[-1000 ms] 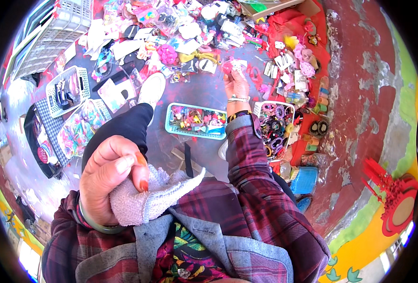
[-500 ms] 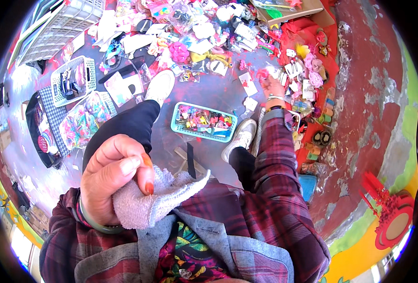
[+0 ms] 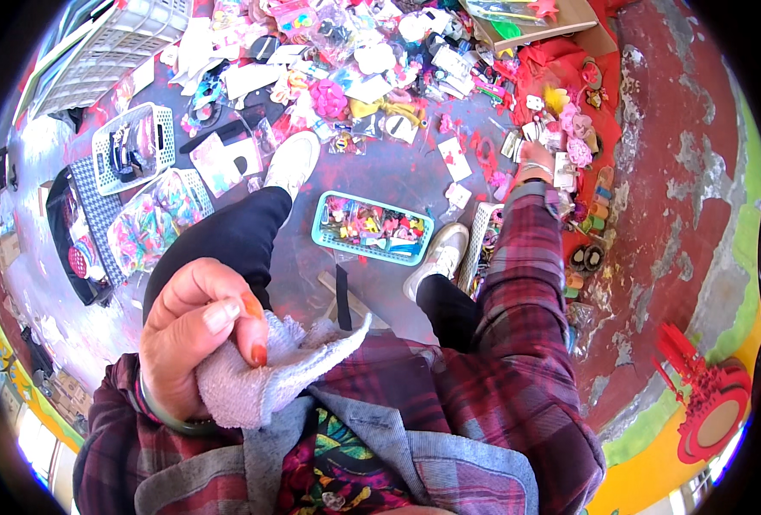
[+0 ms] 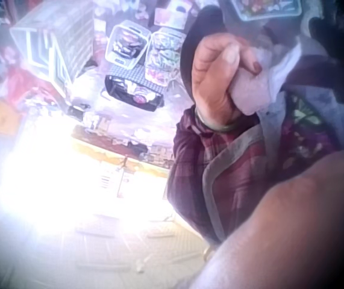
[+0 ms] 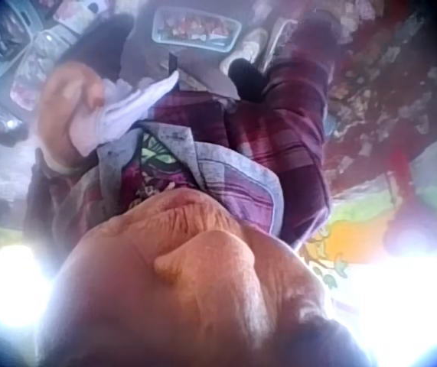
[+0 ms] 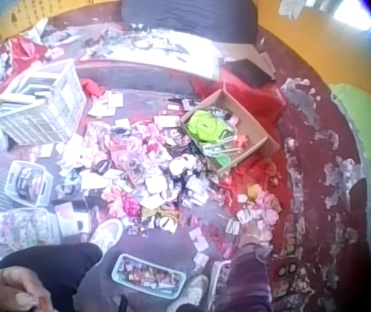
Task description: The person sits on the floor and sorts through a large pile of colorful craft supplies and decorations. They pick up individual items, wipe them with a cloth, and place them into a small blue basket or a white basket nearby.
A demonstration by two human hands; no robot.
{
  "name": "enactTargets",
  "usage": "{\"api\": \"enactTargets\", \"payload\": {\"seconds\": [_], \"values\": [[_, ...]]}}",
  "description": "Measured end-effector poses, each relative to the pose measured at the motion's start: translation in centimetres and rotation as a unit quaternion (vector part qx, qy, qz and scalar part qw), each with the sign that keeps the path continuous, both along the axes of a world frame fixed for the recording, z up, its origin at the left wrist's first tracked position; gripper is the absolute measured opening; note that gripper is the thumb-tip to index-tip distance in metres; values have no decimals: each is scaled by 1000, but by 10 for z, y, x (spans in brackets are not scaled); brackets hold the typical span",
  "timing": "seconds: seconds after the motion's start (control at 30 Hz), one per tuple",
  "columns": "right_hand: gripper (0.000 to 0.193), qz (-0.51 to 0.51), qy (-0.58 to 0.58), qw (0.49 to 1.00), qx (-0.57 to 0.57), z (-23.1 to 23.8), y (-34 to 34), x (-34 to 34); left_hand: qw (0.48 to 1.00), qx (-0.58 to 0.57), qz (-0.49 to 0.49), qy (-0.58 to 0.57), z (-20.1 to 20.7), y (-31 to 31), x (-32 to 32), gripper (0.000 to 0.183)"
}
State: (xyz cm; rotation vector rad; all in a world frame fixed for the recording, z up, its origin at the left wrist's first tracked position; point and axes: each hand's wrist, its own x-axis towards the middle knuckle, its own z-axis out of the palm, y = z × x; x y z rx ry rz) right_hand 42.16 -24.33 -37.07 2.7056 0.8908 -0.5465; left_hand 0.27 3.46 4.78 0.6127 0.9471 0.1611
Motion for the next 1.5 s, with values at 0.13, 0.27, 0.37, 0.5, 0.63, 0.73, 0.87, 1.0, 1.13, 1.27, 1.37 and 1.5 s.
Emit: {"api": "enactTargets", "payload": {"seconds": [0.13,0.27,0.37,0.5,0.63,0.73,0.87,1.0,1.13,1.27,1.37,1.5], "values": [[24,-14,36,986,165,-32,65,-65,1000,-2,11,-5,-3,3,0,11],[36,-300,39,916,263,-25,128,-125,1000,3,13,-8,-5,4,-3,12],[38,-302,-11,918,255,-37,129,-128,1000,0,15,-9,-5,4,0,12],[20,-498,253,675,482,-51,100,-115,1000,-2,9,-23,-7,7,-1,12],[14,-518,450,435,584,-32,84,-121,1000,4,7,-13,-4,6,-3,12],[8,-527,454,416,585,-19,74,-124,1000,9,5,-23,-5,6,-3,12],[9,-525,489,433,546,-14,58,-115,1000,1,9,-15,-4,5,-6,12],[14,-568,403,344,630,-27,27,-75,1000,-15,12,-22,-4,7,-4,11],[23,-547,201,178,793,-10,26,-53,999,-20,24,-10,-2,5,-3,10],[17,-399,283,597,636,-56,36,-54,999,-34,16,-7,-5,11,-6,10],[17,-424,316,741,414,-24,125,-123,999,-24,27,2,-2,6,-5,10],[21,-134,55,935,323,-51,142,-152,999,-30,21,-11,-3,6,-3,10]]}}
